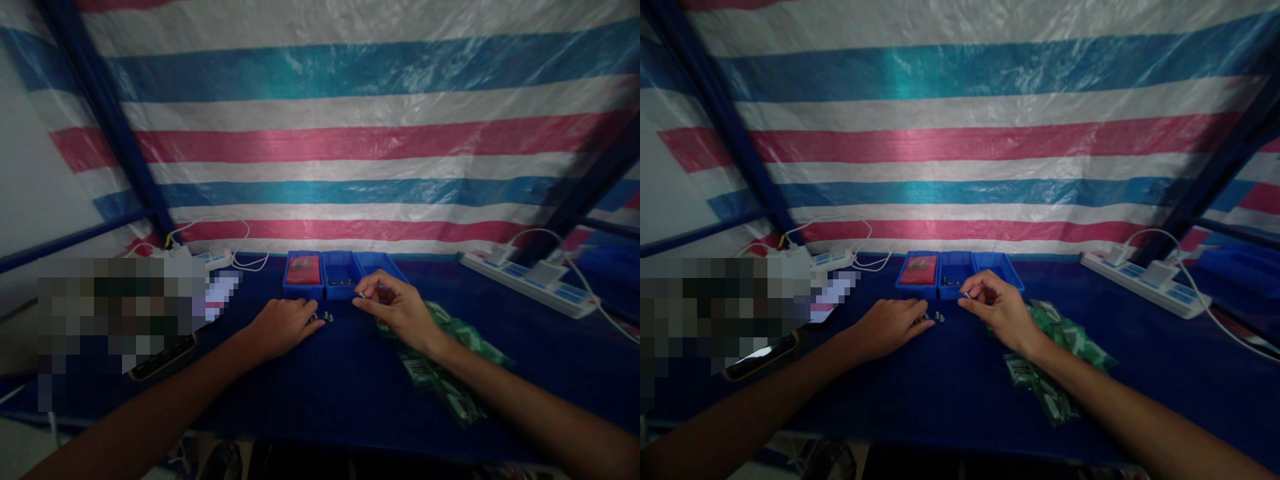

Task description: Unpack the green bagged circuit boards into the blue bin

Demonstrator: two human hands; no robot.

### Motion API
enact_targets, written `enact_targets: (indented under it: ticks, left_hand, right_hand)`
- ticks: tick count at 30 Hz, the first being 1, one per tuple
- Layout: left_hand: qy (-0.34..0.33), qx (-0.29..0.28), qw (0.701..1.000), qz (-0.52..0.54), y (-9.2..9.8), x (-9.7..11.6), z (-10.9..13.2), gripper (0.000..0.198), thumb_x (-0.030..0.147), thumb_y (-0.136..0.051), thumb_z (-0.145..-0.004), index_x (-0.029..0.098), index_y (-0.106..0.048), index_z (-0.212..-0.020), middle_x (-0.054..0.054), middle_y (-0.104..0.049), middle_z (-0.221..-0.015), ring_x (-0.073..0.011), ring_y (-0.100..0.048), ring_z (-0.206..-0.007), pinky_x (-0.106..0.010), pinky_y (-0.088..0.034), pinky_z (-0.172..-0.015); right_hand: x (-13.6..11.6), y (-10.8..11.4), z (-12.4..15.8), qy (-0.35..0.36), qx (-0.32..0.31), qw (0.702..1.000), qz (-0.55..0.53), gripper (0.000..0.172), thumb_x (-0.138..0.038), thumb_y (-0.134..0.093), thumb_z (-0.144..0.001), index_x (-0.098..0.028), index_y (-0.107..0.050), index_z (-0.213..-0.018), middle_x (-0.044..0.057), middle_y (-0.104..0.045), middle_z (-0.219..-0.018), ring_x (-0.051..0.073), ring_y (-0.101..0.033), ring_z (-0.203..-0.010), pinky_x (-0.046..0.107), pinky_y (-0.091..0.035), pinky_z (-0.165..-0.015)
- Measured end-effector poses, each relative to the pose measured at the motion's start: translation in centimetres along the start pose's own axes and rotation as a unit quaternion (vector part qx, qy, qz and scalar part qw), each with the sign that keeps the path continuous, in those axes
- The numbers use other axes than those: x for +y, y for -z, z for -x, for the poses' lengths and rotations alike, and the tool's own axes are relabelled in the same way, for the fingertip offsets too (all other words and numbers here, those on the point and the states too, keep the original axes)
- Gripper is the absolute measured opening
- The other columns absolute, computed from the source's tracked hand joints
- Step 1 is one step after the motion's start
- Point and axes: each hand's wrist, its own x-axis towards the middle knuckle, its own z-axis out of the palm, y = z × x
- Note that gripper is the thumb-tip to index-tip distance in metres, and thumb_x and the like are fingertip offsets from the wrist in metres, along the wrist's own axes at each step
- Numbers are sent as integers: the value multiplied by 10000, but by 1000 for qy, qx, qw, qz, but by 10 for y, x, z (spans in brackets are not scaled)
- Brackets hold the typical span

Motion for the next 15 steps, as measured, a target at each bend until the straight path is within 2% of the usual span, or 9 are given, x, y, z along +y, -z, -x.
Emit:
enact_targets:
  ticks: [2, 4, 10, 15]
  left_hand:
    - [1, 0, 1000, -2, 0, 0, 0, 344, 503, -422, -1092, 205, -593, -1092, -70, -737, -1084, -261, -736, -925, -312, -521, -689]
    - [0, 3, 1000, -3, 0, 0, 0, 343, 506, -426, -1090, 206, -593, -1093, -67, -736, -1078, -258, -736, -914, -308, -517, -679]
    - [-7, 14, 1000, -5, -1, 0, 1, 337, 498, -423, -1091, 208, -595, -1088, -65, -734, -1055, -255, -734, -888, -312, -510, -660]
    - [-4, 13, 1000, -1, -1, 0, 1, 332, 492, -434, -1088, 206, -603, -1099, -71, -735, -1063, -262, -737, -895, -322, -524, -669]
  right_hand:
    - [3, 0, 0, 14, 6, 1000, 11, 226, -338, -864, -815, -230, -708, -937, -12, -582, -830, 137, -558, -737, 268, -455, -619]
    - [4, -1, 0, 11, 6, 1000, 12, 240, -335, -870, -807, -232, -692, -930, -20, -572, -806, 136, -544, -717, 273, -449, -620]
    - [0, -2, 2, -32, -27, 999, -22, 257, -384, -830, -852, -253, -645, -972, -12, -567, -866, 106, -508, -602, 249, -403, -476]
    - [-1, 0, 3, -56, -55, 996, -35, 252, -434, -734, -940, -261, -626, -1088, -45, -529, -701, 100, -496, -511, 238, -406, -428]
